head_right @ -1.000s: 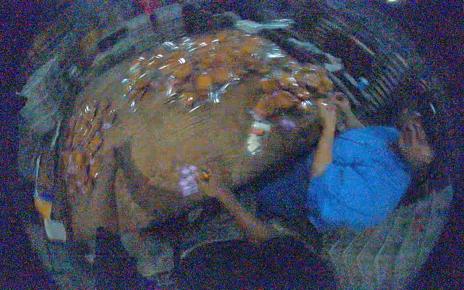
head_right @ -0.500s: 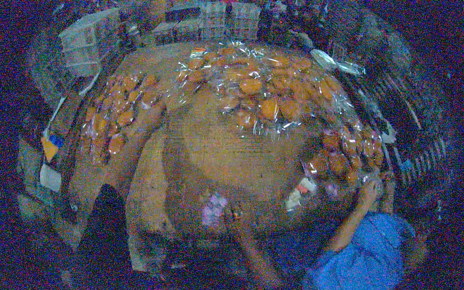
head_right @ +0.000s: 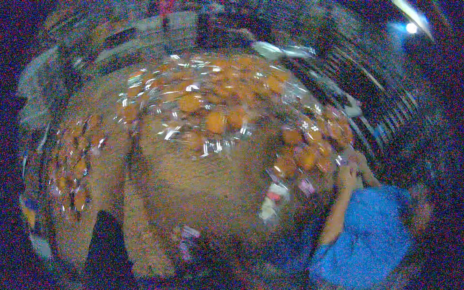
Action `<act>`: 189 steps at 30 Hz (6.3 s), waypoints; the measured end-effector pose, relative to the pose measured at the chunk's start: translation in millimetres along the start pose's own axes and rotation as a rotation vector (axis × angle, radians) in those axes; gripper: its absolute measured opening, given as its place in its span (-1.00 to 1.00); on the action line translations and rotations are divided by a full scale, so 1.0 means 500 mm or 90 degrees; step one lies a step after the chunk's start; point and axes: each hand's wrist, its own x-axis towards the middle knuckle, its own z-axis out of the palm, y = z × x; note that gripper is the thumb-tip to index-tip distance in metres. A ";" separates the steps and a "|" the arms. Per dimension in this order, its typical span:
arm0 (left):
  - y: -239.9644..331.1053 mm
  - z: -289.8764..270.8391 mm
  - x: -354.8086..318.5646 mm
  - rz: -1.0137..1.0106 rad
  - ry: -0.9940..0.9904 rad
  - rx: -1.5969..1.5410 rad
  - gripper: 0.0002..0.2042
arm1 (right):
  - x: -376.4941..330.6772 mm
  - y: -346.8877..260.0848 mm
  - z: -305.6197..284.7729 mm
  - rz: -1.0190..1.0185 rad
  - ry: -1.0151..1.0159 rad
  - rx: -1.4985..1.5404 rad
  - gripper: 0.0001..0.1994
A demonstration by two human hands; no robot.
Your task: The person places round buns into clear plastic bags and seals them with a handheld heat sealer. They repeat this process for multiple buns, arranging the sealed packages on the table.
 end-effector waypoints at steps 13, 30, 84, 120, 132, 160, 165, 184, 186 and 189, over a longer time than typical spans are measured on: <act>-0.050 -0.468 -0.109 0.111 -0.110 -0.247 -0.61 | -0.023 0.014 0.041 -0.026 0.093 0.151 -0.73; 0.171 -0.751 -0.657 0.585 -0.692 -0.188 -0.69 | -0.096 -0.285 -0.112 -0.012 -0.368 0.349 -0.38; 0.162 -0.424 -0.933 -0.323 -0.379 -1.134 -0.62 | -0.125 -0.223 -0.007 0.139 -0.155 0.431 -0.82; 0.159 -0.407 -0.943 -0.076 -0.159 -0.830 -0.74 | -0.102 -0.267 -0.018 -0.027 -0.073 0.325 -0.80; 0.149 -0.410 -0.938 -0.156 -0.183 -0.827 -0.83 | -0.104 -0.271 -0.028 -0.093 -0.057 0.306 -0.74; 0.149 -0.367 -0.965 -0.331 -0.284 -1.011 -0.83 | -0.053 -0.186 0.015 0.151 -0.128 0.222 -0.80; 0.143 -0.376 -0.964 -0.375 -0.282 -0.972 -0.84 | 0.065 -0.134 0.027 0.026 -0.100 -0.123 -0.68; 0.144 -0.418 -0.924 -0.192 -0.238 -0.946 -0.78 | -0.039 -0.261 -0.025 -0.057 -0.238 0.251 -0.83; 0.156 -0.415 -0.926 -0.198 -0.227 -0.907 -0.81 | -0.049 -0.259 -0.021 0.003 -0.264 0.241 -0.83; 0.170 -0.407 -0.928 -0.364 -0.279 -0.988 -0.83 | -0.051 -0.241 -0.014 0.173 -0.283 0.243 -0.78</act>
